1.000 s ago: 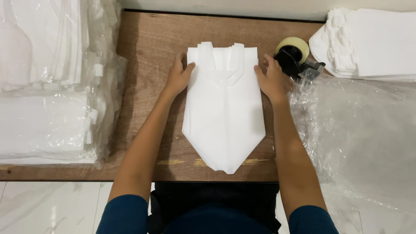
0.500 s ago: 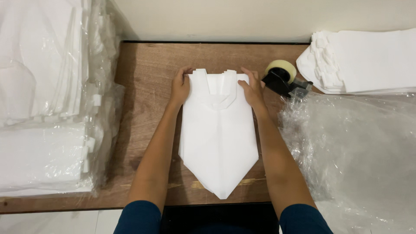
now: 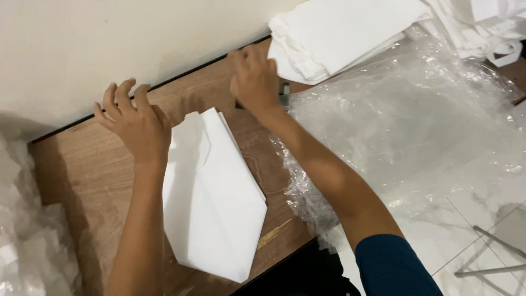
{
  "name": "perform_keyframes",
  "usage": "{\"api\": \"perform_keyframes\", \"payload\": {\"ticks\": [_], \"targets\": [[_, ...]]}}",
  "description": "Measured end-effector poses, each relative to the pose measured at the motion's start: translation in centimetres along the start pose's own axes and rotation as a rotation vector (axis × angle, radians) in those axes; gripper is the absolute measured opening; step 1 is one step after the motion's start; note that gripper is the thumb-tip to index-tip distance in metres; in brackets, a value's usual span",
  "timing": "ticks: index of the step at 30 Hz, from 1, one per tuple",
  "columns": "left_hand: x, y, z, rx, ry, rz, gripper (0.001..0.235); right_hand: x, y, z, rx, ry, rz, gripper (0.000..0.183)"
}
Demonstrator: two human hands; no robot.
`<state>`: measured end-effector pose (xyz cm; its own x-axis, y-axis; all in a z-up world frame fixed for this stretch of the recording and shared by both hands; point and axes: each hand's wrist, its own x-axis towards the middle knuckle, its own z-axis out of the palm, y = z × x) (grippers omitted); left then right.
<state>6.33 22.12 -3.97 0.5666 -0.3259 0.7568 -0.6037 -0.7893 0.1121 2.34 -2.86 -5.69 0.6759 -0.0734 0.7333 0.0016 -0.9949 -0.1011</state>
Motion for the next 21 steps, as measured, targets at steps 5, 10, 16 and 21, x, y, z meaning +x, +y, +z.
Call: {"api": "perform_keyframes", "payload": {"ticks": [5,10,16,21], "targets": [[4.8,9.1,-0.6,-0.15,0.087,0.317,0.028,-0.7,16.5,-1.2,-0.339,-0.385,0.46,0.087],[7.0,16.8,3.8,0.079,0.139,0.565,0.024,-6.5,24.5,0.6,-0.655,-0.819,0.366,0.091],[8.2,21.7,14.0,0.053,0.078,0.696,0.021,-5.3,24.7,-3.1,-0.677,-0.407,0.028,0.036],[11.2,23.2,15.5,-0.149,-0.308,0.49,0.078,-1.6,20.3,-11.8,-0.456,-0.127,-0.017,0.044]]}}
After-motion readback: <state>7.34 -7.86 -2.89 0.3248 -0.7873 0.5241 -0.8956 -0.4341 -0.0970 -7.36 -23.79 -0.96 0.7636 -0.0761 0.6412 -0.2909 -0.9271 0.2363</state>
